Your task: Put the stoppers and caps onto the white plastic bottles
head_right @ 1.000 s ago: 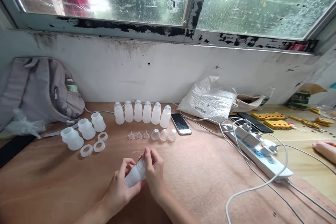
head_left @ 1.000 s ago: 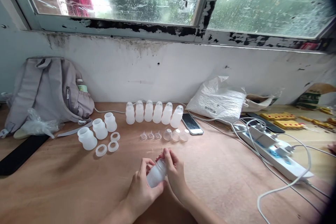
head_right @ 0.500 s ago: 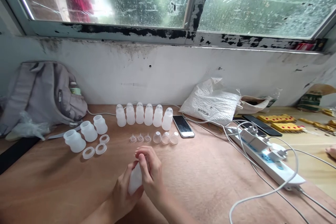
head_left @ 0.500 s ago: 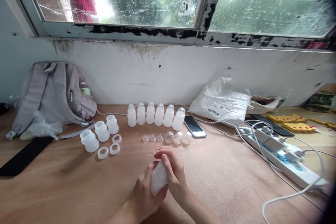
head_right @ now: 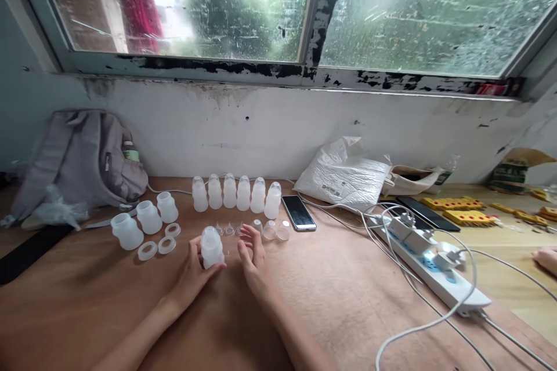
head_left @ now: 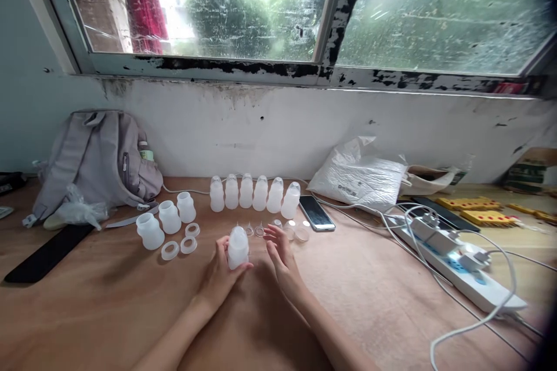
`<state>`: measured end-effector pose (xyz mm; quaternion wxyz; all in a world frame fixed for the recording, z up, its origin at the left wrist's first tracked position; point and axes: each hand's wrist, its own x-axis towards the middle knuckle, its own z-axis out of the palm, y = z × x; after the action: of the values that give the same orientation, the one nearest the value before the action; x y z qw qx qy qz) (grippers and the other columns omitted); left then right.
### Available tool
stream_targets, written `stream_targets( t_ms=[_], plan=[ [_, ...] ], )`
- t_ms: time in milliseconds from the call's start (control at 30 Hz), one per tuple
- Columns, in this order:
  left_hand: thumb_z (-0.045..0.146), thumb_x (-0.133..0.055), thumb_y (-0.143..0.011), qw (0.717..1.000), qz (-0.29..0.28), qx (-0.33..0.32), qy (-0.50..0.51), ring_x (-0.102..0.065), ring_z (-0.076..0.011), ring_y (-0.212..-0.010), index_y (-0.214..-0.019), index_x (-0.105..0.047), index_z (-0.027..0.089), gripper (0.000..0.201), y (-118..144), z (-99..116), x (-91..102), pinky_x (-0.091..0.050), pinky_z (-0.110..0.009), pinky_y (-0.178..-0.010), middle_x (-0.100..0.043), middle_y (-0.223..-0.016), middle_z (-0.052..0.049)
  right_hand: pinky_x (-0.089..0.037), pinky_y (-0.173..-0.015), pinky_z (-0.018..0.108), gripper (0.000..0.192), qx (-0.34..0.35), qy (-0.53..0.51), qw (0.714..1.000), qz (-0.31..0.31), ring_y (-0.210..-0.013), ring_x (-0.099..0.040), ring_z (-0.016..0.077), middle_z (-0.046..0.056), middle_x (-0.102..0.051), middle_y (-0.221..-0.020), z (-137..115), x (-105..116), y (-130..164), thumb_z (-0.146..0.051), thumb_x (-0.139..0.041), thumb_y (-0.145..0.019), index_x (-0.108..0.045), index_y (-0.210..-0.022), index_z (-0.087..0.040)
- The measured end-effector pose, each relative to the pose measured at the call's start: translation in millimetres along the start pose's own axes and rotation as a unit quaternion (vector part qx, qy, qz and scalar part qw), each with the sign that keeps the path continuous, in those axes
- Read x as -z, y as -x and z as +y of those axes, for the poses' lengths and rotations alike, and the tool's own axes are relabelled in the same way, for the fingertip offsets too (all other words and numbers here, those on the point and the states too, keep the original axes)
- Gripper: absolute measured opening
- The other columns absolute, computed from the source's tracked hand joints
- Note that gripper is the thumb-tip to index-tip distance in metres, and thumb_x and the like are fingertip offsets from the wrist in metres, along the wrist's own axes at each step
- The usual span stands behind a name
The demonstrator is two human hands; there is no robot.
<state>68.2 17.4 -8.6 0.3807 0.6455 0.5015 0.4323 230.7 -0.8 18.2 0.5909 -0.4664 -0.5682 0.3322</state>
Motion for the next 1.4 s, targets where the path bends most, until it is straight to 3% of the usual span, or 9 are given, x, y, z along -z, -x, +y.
stream_targets(
  t_ms=[100,233,400,567,767,900,1100,1300,1400],
  plan=[
    [0.043,-0.069,-0.058,0.993,0.078,-0.065,-0.057,-0.049,-0.0264,-0.104,-0.116,-0.026,0.020,0.075,-10.5,-1.0,11.7,-0.039,-0.041,-0.086,-0.048,-0.114,-0.014,-0.042,-0.085,0.037,0.033,-0.021,0.018,1.000,0.009,-0.102,-0.050,0.0196,0.007,-0.053,-0.109,7.3,3.7,-3.3,-0.036,-0.047,-0.081,-0.045,-0.112,-0.024],
    [0.040,-0.060,-0.069,0.974,0.129,-0.143,-0.117,-0.048,-0.0237,-0.106,-0.121,-0.029,0.019,0.064,-22.1,27.1,34.8,-0.038,-0.037,-0.088,-0.047,-0.117,-0.013,-0.044,-0.082,0.034,0.032,-0.030,0.021,0.999,0.005,-0.100,-0.051,0.0187,0.006,-0.055,-0.107,10.8,4.5,-2.6,-0.037,-0.048,-0.080,-0.046,-0.110,-0.024],
    [0.042,-0.055,-0.071,0.971,0.049,-0.130,-0.192,-0.057,-0.0182,-0.080,-0.096,-0.054,0.022,0.032,-43.0,63.4,60.6,-0.043,-0.028,-0.071,-0.061,-0.089,-0.002,-0.046,-0.076,0.032,0.031,-0.026,0.034,0.999,-0.004,-0.092,-0.054,0.0183,0.006,-0.055,-0.102,12.9,4.1,0.1,-0.036,-0.048,-0.080,-0.049,-0.108,-0.024],
    [0.041,-0.057,-0.068,0.948,0.064,-0.111,-0.293,-0.056,-0.0194,-0.075,-0.090,-0.055,0.021,0.030,-84.9,75.5,88.8,-0.041,-0.028,-0.066,-0.061,-0.081,-0.002,-0.044,-0.078,0.032,0.028,-0.025,0.042,0.999,-0.013,-0.092,-0.053,0.0189,0.006,-0.055,-0.103,14.2,4.0,1.4,-0.037,-0.047,-0.080,-0.050,-0.105,-0.023],
    [0.035,-0.060,-0.066,0.910,0.058,-0.118,-0.394,-0.055,-0.0222,-0.087,-0.085,-0.054,0.017,0.027,-125.2,71.8,106.6,-0.040,-0.028,-0.072,-0.059,-0.090,-0.006,-0.045,-0.075,0.033,0.028,-0.012,0.068,0.997,-0.025,-0.087,-0.054,0.0191,0.007,-0.057,-0.099,16.9,1.7,1.4,-0.037,-0.047,-0.081,-0.051,-0.103,-0.021],
    [0.033,-0.053,-0.073,0.902,0.044,-0.101,-0.417,-0.053,-0.0217,-0.091,-0.091,-0.051,0.012,0.028,-138.1,62.2,104.8,-0.038,-0.028,-0.075,-0.057,-0.094,-0.006,-0.046,-0.075,0.033,0.028,-0.001,0.083,0.996,-0.027,-0.087,-0.055,0.0190,0.007,-0.057,-0.100,17.3,1.7,0.6,-0.038,-0.045,-0.081,-0.052,-0.101,-0.020],
    [0.034,-0.062,-0.067,0.896,0.024,-0.052,-0.441,-0.053,-0.0272,-0.095,-0.088,-0.051,0.018,0.029,-162.6,51.4,104.9,-0.040,-0.031,-0.074,-0.057,-0.100,-0.011,-0.045,-0.077,0.031,0.027,-0.007,0.127,0.991,-0.051,-0.087,-0.054,0.0177,0.007,-0.056,-0.099,16.9,2.3,0.0,-0.037,-0.041,-0.084,-0.050,-0.102,-0.019],
    [0.034,-0.059,-0.069,0.895,0.029,-0.046,-0.443,-0.052,-0.0286,-0.099,-0.095,-0.050,0.016,0.033,-169.9,44.9,107.8,-0.040,-0.034,-0.076,-0.057,-0.104,-0.013,-0.046,-0.076,0.032,0.023,0.011,0.135,0.989,-0.055,-0.083,-0.055,0.0173,0.007,-0.057,-0.095,20.1,0.3,0.1,-0.035,-0.042,-0.084,-0.050,-0.099,-0.019],
    [0.037,-0.059,-0.069,0.896,0.042,-0.050,-0.439,-0.052,-0.0287,-0.098,-0.105,-0.045,0.015,0.044,-168.5,46.8,110.6,-0.041,-0.035,-0.077,-0.056,-0.106,-0.013,-0.046,-0.075,0.032,0.022,0.012,0.137,0.989,-0.053,-0.083,-0.055,0.0174,0.007,-0.057,-0.093,21.5,-0.7,-0.7,-0.034,-0.042,-0.084,-0.050,-0.098,-0.018]
  ],
)
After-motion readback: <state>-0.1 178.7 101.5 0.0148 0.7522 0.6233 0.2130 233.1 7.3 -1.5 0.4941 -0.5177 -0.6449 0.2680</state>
